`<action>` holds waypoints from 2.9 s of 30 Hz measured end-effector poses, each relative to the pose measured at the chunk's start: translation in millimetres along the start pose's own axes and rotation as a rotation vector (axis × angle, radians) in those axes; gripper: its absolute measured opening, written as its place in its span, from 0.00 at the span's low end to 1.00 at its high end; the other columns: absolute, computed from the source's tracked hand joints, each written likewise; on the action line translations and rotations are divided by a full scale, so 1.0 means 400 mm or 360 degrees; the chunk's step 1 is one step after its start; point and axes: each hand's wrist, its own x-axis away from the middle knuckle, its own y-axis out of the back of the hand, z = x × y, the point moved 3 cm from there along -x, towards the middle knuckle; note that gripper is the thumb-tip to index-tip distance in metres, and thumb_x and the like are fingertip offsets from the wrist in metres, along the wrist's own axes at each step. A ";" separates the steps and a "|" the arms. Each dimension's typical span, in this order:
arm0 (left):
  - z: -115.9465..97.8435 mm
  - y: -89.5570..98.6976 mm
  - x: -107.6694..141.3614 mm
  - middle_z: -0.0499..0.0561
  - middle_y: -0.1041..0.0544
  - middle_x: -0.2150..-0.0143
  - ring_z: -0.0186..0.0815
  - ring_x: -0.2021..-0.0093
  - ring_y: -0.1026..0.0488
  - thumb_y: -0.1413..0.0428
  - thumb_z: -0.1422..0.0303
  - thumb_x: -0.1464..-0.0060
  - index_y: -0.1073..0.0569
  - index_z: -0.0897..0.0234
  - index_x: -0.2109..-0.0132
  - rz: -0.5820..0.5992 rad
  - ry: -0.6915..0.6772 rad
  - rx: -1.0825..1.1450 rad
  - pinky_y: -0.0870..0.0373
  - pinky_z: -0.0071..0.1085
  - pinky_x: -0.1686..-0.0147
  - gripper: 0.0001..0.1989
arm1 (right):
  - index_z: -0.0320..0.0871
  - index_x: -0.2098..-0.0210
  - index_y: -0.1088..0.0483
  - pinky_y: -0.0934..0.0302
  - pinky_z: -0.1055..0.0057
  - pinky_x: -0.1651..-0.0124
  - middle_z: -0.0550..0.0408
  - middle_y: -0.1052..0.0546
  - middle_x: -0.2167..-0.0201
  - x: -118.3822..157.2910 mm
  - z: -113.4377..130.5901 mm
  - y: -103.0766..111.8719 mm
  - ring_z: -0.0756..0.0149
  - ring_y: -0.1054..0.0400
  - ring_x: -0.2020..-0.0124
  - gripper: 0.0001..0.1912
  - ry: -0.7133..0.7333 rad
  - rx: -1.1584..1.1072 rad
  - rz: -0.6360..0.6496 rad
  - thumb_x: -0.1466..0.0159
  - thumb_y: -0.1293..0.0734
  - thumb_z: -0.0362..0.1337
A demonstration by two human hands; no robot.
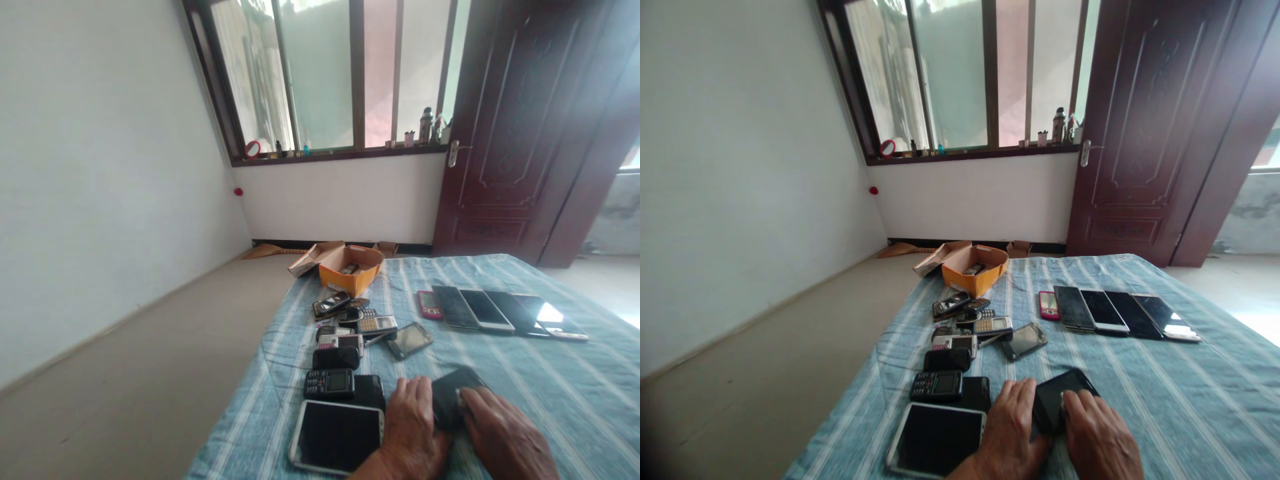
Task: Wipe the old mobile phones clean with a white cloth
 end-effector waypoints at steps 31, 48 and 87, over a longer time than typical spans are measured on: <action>0.011 -0.006 0.001 0.61 0.27 0.51 0.50 0.52 0.33 0.43 0.68 0.58 0.31 0.72 0.48 -0.0153 -0.0049 -0.0051 0.34 0.47 0.48 0.27 | 0.46 0.66 0.33 0.51 0.68 0.68 0.58 0.31 0.76 -0.014 -0.027 0.014 0.64 0.35 0.74 0.09 -0.0020 0.0158 -0.0359 0.33 0.43 0.33; 0.011 -0.011 0.000 0.60 0.25 0.54 0.48 0.54 0.30 0.48 0.69 0.49 0.29 0.70 0.52 -0.0275 -0.0083 -0.0159 0.31 0.46 0.50 0.17 | 0.46 0.65 0.34 0.51 0.69 0.66 0.58 0.31 0.74 -0.013 0.101 0.020 0.65 0.37 0.73 0.09 0.0205 -0.0178 -0.0354 0.36 0.42 0.27; 0.008 -0.003 0.004 0.58 0.26 0.57 0.47 0.56 0.31 0.46 0.65 0.49 0.29 0.67 0.56 -0.0303 -0.0114 -0.0156 0.31 0.46 0.52 0.14 | 0.46 0.63 0.34 0.50 0.69 0.66 0.58 0.30 0.74 -0.021 0.081 0.030 0.65 0.37 0.72 0.11 0.0203 -0.0081 -0.0332 0.39 0.41 0.25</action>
